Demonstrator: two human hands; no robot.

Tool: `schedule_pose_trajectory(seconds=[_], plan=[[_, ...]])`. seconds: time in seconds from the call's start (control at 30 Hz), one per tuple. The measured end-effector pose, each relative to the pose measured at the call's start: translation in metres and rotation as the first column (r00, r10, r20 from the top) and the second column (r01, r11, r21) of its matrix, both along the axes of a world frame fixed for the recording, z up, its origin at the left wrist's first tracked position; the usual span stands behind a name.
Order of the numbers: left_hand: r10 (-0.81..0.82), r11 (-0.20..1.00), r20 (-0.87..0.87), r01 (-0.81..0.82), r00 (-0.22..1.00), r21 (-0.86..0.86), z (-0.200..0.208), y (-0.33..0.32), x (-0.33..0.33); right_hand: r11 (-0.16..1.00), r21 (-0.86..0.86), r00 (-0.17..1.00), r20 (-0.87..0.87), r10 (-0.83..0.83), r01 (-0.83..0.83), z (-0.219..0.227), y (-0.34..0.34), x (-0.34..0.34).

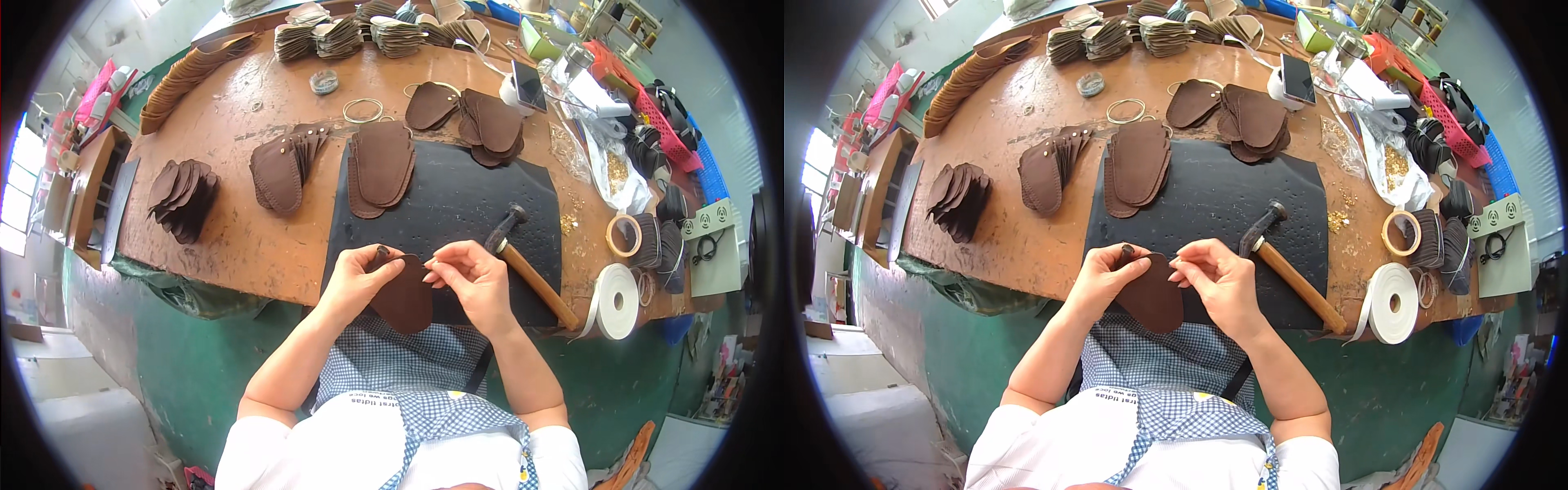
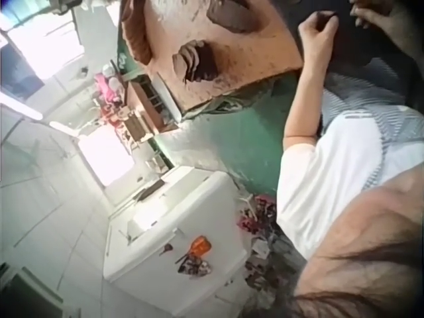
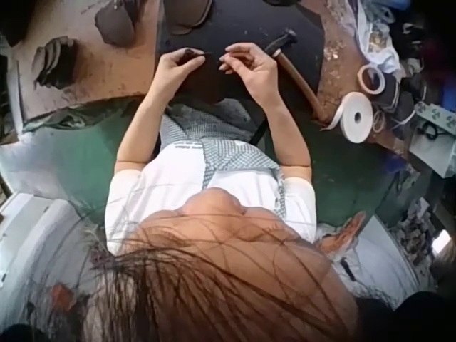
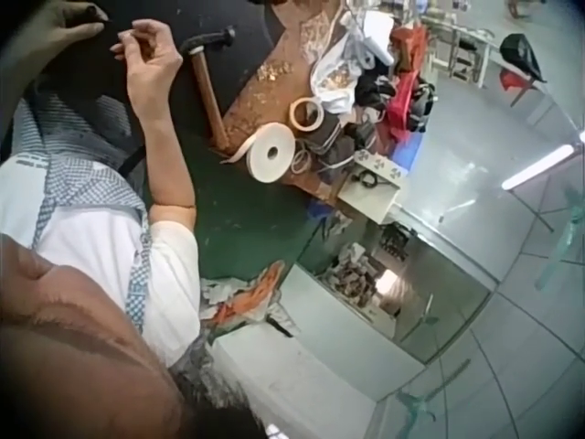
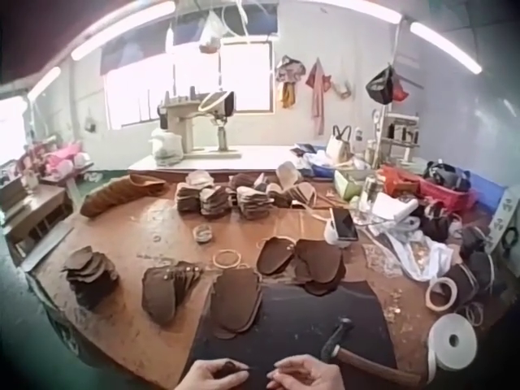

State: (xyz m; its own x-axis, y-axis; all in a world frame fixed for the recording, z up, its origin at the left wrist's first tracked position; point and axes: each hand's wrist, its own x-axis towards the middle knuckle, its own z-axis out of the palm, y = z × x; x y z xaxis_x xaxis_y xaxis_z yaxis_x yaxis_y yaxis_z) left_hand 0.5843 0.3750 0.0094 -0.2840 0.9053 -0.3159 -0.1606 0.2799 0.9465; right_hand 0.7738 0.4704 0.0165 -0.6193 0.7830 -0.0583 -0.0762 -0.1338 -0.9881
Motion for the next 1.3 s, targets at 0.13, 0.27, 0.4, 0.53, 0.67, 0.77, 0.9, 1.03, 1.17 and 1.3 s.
schedule_pose_trajectory(seconds=[0.13,0.27,0.4,0.53,0.67,0.77,0.9,1.03,1.17,1.3], plan=[[-0.020,0.999,0.036,0.018,0.999,0.045,-0.004,-0.001,0.001,0.961,0.276,0.996,0.085,0.004,-0.027,-0.008,-0.003,-0.006],[-0.030,0.998,0.056,0.027,0.998,0.050,-0.004,0.000,0.003,0.773,0.634,0.992,0.109,-0.069,-0.016,-0.013,-0.003,-0.014],[-0.044,0.996,0.023,0.042,0.999,0.077,-0.001,-0.001,0.003,0.826,0.564,0.991,0.116,-0.067,-0.011,-0.011,-0.002,-0.016],[-0.047,0.989,-0.111,0.062,0.993,0.136,0.003,-0.005,0.004,0.849,0.528,0.992,0.109,-0.063,-0.004,-0.011,-0.004,-0.016],[-0.028,0.973,-0.388,0.115,0.921,0.202,0.013,-0.008,0.009,0.901,0.429,0.993,0.058,-0.104,0.069,-0.009,-0.010,-0.017],[-0.011,0.933,-0.528,0.198,0.849,0.299,0.017,-0.010,0.008,0.979,0.197,0.998,-0.003,0.061,-0.059,-0.011,-0.010,-0.007],[-0.059,0.940,-0.430,0.196,0.901,0.281,0.018,-0.012,0.008,0.978,0.171,0.991,-0.029,0.128,-0.122,-0.003,-0.007,-0.003],[-0.041,0.994,-0.182,0.058,0.983,0.090,0.006,-0.007,0.010,0.993,0.080,0.994,0.073,0.086,-0.092,-0.008,-0.006,-0.009],[0.045,0.999,0.070,-0.046,0.996,0.009,-0.005,-0.004,0.010,0.995,-0.071,0.994,0.081,0.069,-0.063,-0.016,-0.004,-0.010],[0.028,0.999,0.069,-0.025,0.997,-0.047,0.001,-0.002,0.010,0.993,-0.109,0.997,0.059,0.043,-0.036,-0.014,-0.005,-0.005]])
